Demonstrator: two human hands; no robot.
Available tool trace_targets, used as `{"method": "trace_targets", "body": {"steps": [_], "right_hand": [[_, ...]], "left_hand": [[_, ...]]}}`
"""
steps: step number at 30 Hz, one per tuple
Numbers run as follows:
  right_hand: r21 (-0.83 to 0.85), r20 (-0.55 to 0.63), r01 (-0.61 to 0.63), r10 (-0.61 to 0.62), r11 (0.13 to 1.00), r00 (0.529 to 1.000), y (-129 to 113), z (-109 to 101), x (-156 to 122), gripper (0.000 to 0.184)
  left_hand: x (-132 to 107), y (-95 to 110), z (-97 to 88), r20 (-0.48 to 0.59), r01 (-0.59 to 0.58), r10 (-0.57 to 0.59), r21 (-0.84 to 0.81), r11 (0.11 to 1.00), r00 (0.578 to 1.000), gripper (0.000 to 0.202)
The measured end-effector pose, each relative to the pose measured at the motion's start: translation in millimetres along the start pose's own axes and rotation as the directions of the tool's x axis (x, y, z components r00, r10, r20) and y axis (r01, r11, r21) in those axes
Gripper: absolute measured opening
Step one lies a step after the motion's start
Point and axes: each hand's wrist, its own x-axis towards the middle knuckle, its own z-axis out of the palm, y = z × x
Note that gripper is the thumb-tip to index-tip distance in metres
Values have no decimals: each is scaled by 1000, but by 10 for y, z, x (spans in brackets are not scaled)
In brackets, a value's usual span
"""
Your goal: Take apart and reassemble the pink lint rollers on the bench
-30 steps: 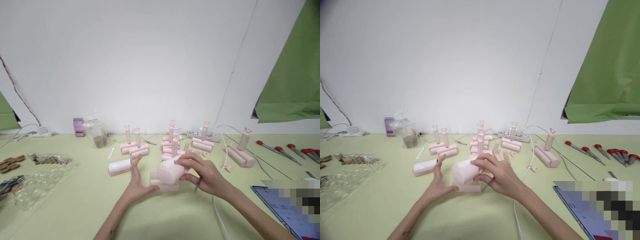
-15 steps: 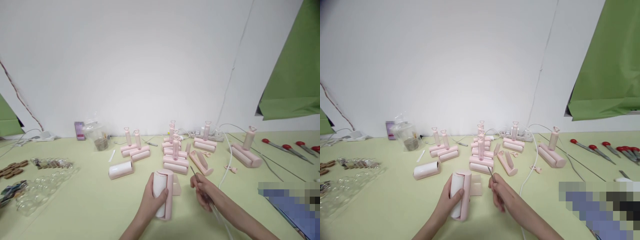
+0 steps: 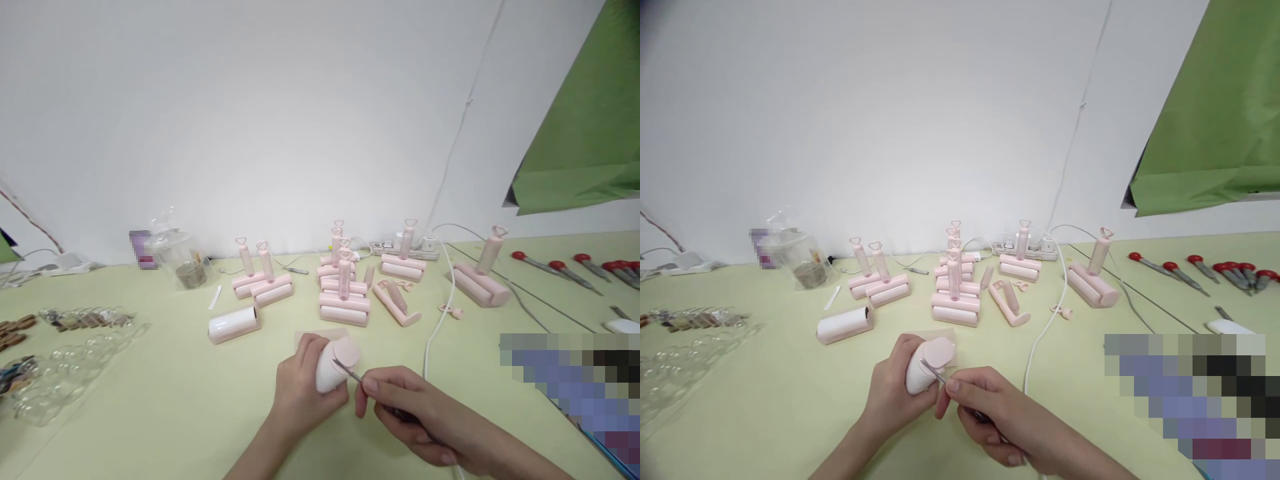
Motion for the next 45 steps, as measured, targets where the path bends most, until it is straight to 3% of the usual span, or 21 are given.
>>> {"method": "trace_targets", "body": {"steps": [3,11,17,22,29,34,37,39,42,45], "right_hand": [[86,66,-23,17,996,998,13,17,-9,30],[168,91,-14,-1,986,996,-4,-17,-10,32],[221,106,20,-44,975,993,53,-4,12,32],[185,-29,163,-161,969,987,192,48,78,33],[-51,-237,265,-270,963,933,311,109,211,39],[-262,-334,355,-429,897,839,326,78,268,43],[-437,-250,235,-368,868,895,188,-48,224,43],[-584,-249,188,-396,789,884,75,-143,173,39],[-729,-299,149,-506,668,809,-14,-239,136,30],[-766,-220,148,-471,626,854,16,-267,176,28]], "left_hand": [[-42,-15,67,-34,-94,96,64,994,995,35],[1,28,-21,-152,22,-18,24,999,988,37],[-37,58,-6,-180,-128,127,6,992,976,44],[-49,93,33,-131,-77,56,-162,984,990,32],[-26,126,73,-39,172,-194,-309,935,980,23],[23,264,123,-23,343,-408,-502,794,912,23],[47,231,113,-1,415,-501,-560,717,865,25],[44,183,98,43,470,-548,-573,671,835,26],[11,175,103,236,519,-485,-599,610,842,28],[-23,231,146,409,550,-368,-636,541,835,28]]}}
